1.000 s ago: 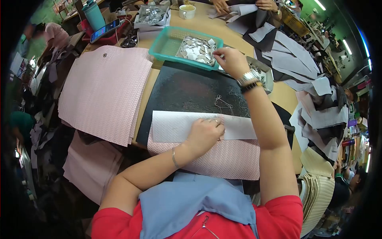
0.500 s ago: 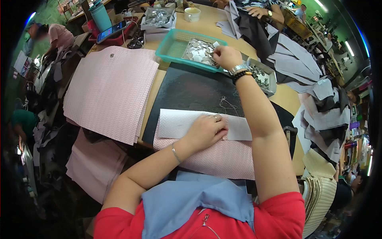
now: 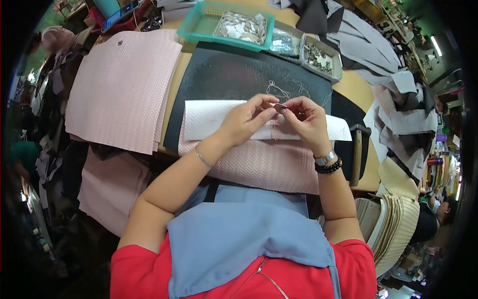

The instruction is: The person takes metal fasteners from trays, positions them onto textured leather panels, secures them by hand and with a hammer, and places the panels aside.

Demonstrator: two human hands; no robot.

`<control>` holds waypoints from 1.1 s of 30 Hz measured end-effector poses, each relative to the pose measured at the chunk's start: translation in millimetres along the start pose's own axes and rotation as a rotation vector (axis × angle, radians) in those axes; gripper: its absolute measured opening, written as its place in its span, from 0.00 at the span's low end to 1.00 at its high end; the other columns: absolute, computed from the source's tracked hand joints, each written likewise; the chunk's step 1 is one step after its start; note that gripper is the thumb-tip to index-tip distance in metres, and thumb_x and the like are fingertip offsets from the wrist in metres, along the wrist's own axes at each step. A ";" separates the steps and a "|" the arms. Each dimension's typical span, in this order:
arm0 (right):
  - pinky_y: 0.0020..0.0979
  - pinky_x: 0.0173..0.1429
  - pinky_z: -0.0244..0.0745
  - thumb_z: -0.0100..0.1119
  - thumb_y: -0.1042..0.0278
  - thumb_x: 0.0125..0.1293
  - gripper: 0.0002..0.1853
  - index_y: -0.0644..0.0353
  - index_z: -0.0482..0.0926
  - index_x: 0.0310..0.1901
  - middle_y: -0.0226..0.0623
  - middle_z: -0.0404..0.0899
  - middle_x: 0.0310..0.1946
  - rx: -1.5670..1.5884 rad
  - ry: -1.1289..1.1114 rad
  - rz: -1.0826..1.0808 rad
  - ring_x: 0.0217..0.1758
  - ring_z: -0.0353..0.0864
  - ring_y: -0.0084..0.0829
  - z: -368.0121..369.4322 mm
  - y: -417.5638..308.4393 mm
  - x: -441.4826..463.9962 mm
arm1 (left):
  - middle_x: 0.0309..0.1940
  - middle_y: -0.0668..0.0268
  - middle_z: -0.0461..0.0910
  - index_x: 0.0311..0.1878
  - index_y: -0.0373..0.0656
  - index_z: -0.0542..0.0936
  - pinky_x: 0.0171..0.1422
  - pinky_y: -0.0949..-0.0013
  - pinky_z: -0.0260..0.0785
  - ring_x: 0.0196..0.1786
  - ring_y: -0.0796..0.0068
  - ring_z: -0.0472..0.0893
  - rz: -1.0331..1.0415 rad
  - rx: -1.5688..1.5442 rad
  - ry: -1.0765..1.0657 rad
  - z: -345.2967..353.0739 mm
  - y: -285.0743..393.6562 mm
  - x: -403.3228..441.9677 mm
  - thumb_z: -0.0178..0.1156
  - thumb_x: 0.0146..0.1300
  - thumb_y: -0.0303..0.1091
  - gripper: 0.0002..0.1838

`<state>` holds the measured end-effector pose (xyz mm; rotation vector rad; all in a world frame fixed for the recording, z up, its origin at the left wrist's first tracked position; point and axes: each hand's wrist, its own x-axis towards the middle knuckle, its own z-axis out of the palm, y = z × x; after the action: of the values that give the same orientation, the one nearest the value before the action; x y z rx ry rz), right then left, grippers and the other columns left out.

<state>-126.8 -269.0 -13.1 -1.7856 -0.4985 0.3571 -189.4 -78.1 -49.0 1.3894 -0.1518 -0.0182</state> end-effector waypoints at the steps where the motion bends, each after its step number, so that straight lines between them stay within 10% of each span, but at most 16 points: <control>1: 0.17 0.41 0.74 0.65 0.73 0.67 0.06 0.63 0.81 0.43 0.26 0.83 0.35 0.061 0.001 -0.005 0.37 0.79 0.12 2.2 4.1 -5.4 | 0.45 0.68 0.83 0.51 0.38 0.80 0.54 0.73 0.74 0.48 0.80 0.82 0.015 -0.058 -0.021 0.9 -1.1 -0.2 0.55 0.74 0.30 0.09; 8: 0.19 0.44 0.77 0.64 0.73 0.67 0.07 0.66 0.81 0.44 0.29 0.84 0.36 0.267 -0.036 0.121 0.39 0.81 0.15 4.1 12.8 -19.6 | 0.35 0.65 0.86 0.45 0.38 0.85 0.41 0.75 0.75 0.36 0.80 0.84 0.112 0.538 0.062 4.3 5.1 -7.9 0.63 0.65 0.25 0.07; 11: 0.20 0.46 0.78 0.64 0.73 0.67 0.09 0.68 0.81 0.45 0.30 0.84 0.37 0.250 -0.067 0.128 0.40 0.82 0.17 4.5 17.1 -22.0 | 0.32 0.62 0.85 0.43 0.41 0.86 0.37 0.74 0.74 0.31 0.79 0.83 0.514 0.856 0.088 4.2 -7.7 -7.8 0.64 0.61 0.24 0.07; 20: 0.20 0.45 0.78 0.66 0.73 0.65 0.10 0.65 0.80 0.46 0.29 0.82 0.38 0.202 -0.189 0.118 0.39 0.80 0.16 -7.9 22.9 -18.1 | 0.33 0.65 0.85 0.47 0.40 0.82 0.37 0.76 0.73 0.32 0.82 0.81 0.081 0.445 0.046 6.1 3.4 -9.8 0.67 0.61 0.27 0.11; 33: 0.17 0.31 0.71 0.66 0.77 0.60 0.08 0.61 0.75 0.36 0.23 0.76 0.26 0.069 -0.124 0.176 0.28 0.73 0.12 -1.3 24.3 -6.6 | 0.29 0.68 0.83 0.49 0.41 0.80 0.34 0.78 0.71 0.30 0.86 0.79 0.031 0.579 0.039 4.7 6.3 -8.5 0.67 0.59 0.27 0.14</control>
<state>-128.2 -278.7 -36.3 -1.7519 -0.4108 0.6035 -198.8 -80.7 -42.8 1.9631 -0.1519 0.0851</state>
